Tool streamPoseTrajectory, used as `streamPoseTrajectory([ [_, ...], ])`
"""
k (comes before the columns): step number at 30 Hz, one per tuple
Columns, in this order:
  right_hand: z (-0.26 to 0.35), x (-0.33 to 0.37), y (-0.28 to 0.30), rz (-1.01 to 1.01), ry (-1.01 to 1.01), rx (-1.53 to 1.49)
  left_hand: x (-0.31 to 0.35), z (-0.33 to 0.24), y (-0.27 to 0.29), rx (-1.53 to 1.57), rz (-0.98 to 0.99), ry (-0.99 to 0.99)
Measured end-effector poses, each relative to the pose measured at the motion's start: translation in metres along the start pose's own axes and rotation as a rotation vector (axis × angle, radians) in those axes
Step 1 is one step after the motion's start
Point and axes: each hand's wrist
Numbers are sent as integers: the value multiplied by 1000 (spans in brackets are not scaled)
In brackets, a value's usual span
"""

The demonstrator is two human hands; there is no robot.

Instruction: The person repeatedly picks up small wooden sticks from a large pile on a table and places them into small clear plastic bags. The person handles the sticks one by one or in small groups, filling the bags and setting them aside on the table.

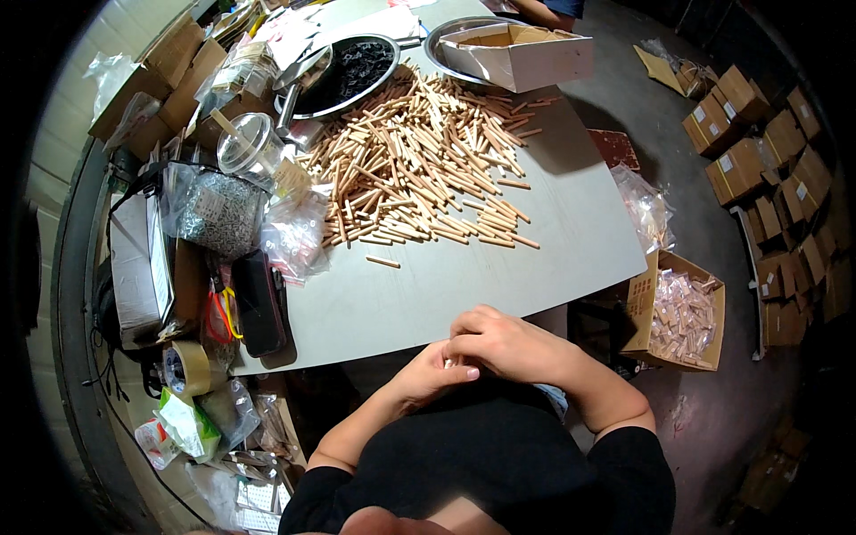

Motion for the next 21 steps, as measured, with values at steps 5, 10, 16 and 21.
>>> streamPoseTrajectory([
  [5, 4, 3, 12, 60, -32, -68, 5, -9, -14, -28, 39, -110],
  [10, 9, 4, 20, 62, -8, -74, 11, -20, -18, -19, 115, -98],
  [16, 29, -8, 31, -51, 86, -214, 23, -40, -26, -51, 180, -122],
  [21, 28, -8, 28, -134, 128, -9, 24, -41, -20, -179, 251, -265],
])
Point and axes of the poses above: each hand's wrist, its own x-axis away from the middle knuckle, its own y-axis out of the back of the hand, z = x × y, and after that the axes turned 13 degrees about x, right-handed
